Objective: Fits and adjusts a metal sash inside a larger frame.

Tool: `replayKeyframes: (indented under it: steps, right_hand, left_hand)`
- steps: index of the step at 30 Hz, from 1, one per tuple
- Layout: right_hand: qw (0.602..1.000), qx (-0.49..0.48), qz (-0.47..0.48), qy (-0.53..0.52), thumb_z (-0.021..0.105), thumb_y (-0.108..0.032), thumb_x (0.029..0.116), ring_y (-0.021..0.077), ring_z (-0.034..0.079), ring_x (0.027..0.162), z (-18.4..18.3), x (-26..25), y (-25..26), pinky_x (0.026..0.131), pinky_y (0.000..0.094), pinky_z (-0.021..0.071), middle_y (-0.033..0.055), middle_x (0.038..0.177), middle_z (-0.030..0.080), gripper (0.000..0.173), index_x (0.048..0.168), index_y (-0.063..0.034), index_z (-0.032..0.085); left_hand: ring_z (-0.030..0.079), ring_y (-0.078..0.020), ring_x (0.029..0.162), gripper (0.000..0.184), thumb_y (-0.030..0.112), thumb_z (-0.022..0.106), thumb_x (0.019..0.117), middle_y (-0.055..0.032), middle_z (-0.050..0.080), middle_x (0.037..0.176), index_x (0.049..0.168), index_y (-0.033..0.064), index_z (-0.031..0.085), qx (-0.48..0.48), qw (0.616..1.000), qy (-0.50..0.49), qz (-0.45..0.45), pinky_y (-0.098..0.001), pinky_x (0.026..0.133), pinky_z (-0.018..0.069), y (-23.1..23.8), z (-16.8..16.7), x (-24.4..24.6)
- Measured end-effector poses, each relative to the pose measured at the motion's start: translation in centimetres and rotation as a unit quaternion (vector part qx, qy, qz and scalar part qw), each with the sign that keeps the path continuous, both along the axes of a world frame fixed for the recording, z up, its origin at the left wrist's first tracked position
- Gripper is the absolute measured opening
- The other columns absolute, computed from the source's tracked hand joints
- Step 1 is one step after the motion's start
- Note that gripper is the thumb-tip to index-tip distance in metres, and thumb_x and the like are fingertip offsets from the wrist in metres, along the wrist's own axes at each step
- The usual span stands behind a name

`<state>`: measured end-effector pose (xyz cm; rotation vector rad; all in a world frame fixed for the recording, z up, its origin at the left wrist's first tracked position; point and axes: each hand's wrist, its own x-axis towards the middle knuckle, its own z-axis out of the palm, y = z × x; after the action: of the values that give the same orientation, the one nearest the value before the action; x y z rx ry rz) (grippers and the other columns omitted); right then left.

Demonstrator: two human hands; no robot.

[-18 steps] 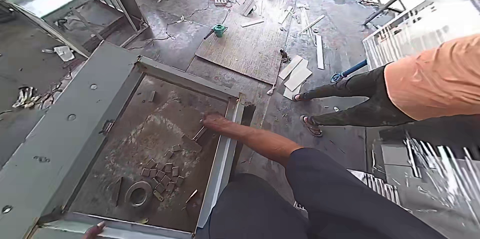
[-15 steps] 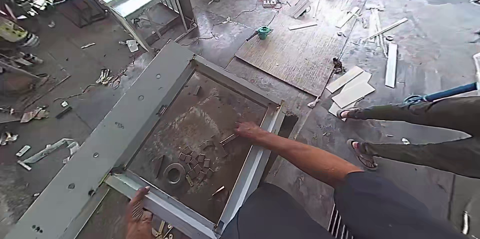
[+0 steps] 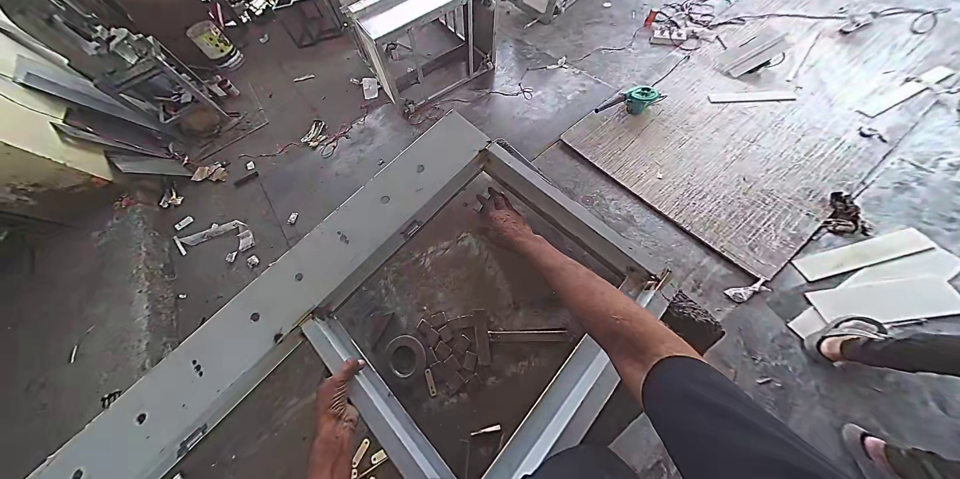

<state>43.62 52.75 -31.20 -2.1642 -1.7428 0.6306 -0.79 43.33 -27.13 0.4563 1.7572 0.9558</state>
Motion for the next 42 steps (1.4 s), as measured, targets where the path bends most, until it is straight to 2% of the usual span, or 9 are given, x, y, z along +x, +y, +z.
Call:
replayKeyframes:
  steps: [3,6,10,13,17,21,27,35,42]
  right_hand:
    - [0.998,-0.044,-0.037,0.004,0.062,-0.050,0.0980,0.0388,0.025,0.155,-1.2,-0.3,1.8,0.124,0.0556,0.0266,0.0242,0.165,0.028,0.080,0.159,-0.0046,0.035]
    - [0.997,-0.069,0.042,-0.010,0.050,-0.055,0.1025,0.0380,0.040,0.147,-0.7,-2.7,-0.5,0.114,0.0576,0.0405,0.0187,0.161,0.039,0.068,0.151,-0.0077,0.047]
    - [0.996,0.011,0.084,0.000,0.049,-0.055,0.1029,0.0253,0.046,0.146,0.7,-4.7,-8.6,0.116,0.0466,0.0424,0.0061,0.162,0.043,0.062,0.158,-0.0274,0.041]
    - [0.993,0.114,0.009,-0.010,0.054,-0.045,0.1034,0.0196,0.053,0.141,0.4,-3.4,-16.0,0.120,0.0432,0.0393,-0.0011,0.145,0.063,0.047,0.143,-0.0221,0.060]
    - [0.982,0.153,-0.098,-0.055,0.053,-0.040,0.1044,0.0228,0.055,0.138,0.4,0.2,-25.8,0.118,0.0447,0.0414,0.0015,0.137,0.068,0.040,0.134,-0.0167,0.067]
    - [0.991,0.114,-0.017,-0.074,0.047,-0.048,0.1063,0.0208,0.055,0.139,-0.3,0.1,-31.7,0.123,0.0498,0.0328,-0.0005,0.134,0.070,0.045,0.134,-0.0186,0.067]
    - [0.988,0.068,0.030,-0.136,0.040,-0.068,0.0986,0.0213,0.053,0.138,-0.7,-2.2,-34.1,0.122,0.0586,0.0243,-0.0078,0.138,0.067,0.058,0.131,-0.0301,0.069]
    - [0.986,0.025,0.088,-0.139,0.038,-0.058,0.1019,0.0357,0.051,0.140,-0.6,-1.8,-33.4,0.120,0.0658,0.0187,0.0073,0.137,0.067,0.058,0.127,-0.0185,0.072]
    - [0.965,-0.006,0.176,-0.194,0.026,-0.045,0.1036,0.0412,0.052,0.137,-0.2,-1.0,-32.9,0.115,0.0705,0.0226,0.0129,0.137,0.066,0.058,0.128,-0.0178,0.070]
  left_hand:
    - [0.067,-0.0233,0.072,0.040,-0.006,0.071,0.0797,-0.0168,0.067,0.089,0.118,-0.0029,0.059,-0.009,1.000,0.001,0.006,-0.0415,0.062,0.0589,0.1,-0.4,0.1]
    - [0.067,-0.0245,0.073,0.040,-0.005,0.072,0.0784,-0.0171,0.067,0.090,0.117,-0.0029,0.060,-0.020,1.000,-0.001,0.008,-0.0429,0.063,0.0590,0.3,-0.8,0.0]
    - [0.067,-0.0241,0.076,0.041,-0.005,0.071,0.0795,-0.0170,0.066,0.092,0.119,-0.0025,0.059,-0.032,0.999,-0.008,0.010,-0.0428,0.065,0.0587,0.4,-1.5,0.3]
    - [0.068,-0.0254,0.077,0.039,-0.003,0.072,0.0787,-0.0177,0.067,0.093,0.116,-0.0031,0.061,-0.038,0.999,-0.003,0.011,-0.0443,0.066,0.0594,0.6,-2.3,-0.2]
    - [0.067,-0.0236,0.083,0.043,-0.001,0.071,0.0800,-0.0160,0.066,0.099,0.121,-0.0001,0.059,-0.044,0.999,-0.005,-0.019,-0.0434,0.070,0.0590,0.1,-3.1,0.1]
    - [0.067,-0.0216,0.083,0.040,0.002,0.071,0.0834,-0.0148,0.066,0.099,0.122,0.0006,0.059,-0.041,0.999,-0.004,-0.027,-0.0412,0.071,0.0588,-0.1,-2.9,0.3]
    - [0.072,-0.0256,0.089,0.051,0.009,0.081,0.0844,-0.0186,0.070,0.105,0.129,-0.0013,0.058,-0.028,0.998,-0.053,-0.018,-0.0437,0.077,0.0619,-0.6,-2.8,1.0]
    - [0.060,-0.0355,0.122,0.087,0.034,0.085,0.0852,-0.0246,0.059,0.136,0.153,0.0074,0.037,0.013,0.999,-0.014,-0.033,-0.0537,0.101,0.0518,-5.6,-4.0,-0.7]
    - [0.064,-0.0345,0.119,0.084,0.031,0.090,0.0796,-0.0254,0.064,0.128,0.144,-0.0009,0.047,-0.007,0.991,-0.032,-0.127,-0.0540,0.102,0.0521,-9.9,-5.3,0.7]
